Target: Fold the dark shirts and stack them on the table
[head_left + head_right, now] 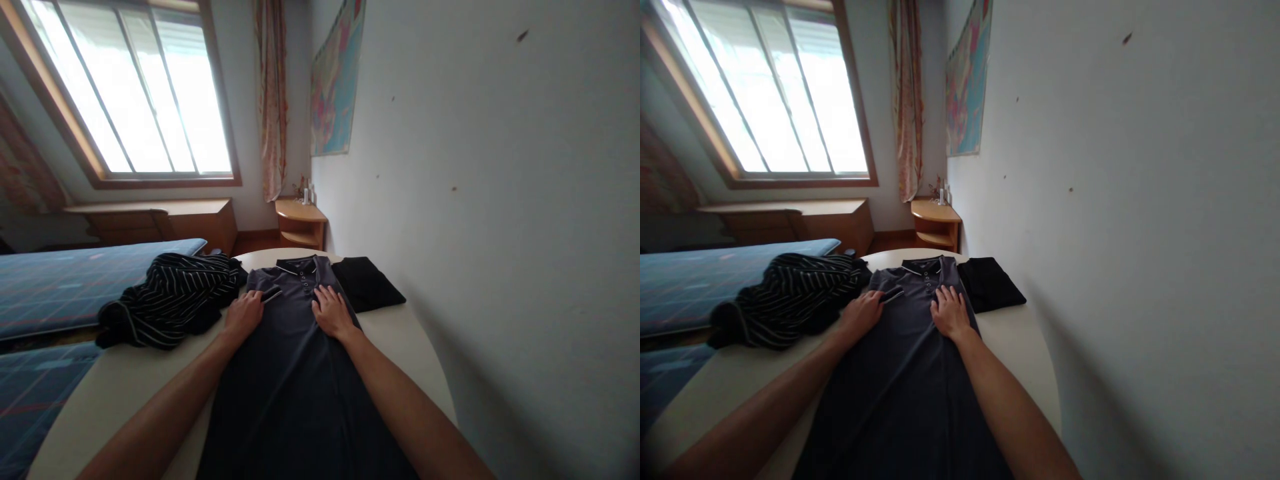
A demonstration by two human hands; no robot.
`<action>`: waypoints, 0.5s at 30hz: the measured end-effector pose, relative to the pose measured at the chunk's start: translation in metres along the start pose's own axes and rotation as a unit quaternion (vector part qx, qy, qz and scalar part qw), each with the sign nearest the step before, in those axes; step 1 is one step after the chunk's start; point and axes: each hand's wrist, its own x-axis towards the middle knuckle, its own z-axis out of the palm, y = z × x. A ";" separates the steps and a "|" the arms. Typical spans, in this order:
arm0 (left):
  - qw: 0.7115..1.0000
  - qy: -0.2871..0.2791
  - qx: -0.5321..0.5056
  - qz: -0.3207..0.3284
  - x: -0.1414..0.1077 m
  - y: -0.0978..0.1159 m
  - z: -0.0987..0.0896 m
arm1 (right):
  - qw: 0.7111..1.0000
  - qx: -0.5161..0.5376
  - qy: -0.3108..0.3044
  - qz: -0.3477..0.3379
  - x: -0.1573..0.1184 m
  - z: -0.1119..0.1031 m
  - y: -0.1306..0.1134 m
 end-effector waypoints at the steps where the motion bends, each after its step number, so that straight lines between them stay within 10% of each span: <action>1: 1.000 0.000 0.004 -0.009 -0.001 -0.008 -0.003 | 1.000 0.003 0.011 -0.011 -0.002 -0.001 -0.001; 15: 0.998 0.021 0.060 -0.002 -0.033 -0.021 -0.003 | 0.991 0.004 -0.039 -0.125 -0.020 -0.010 -0.015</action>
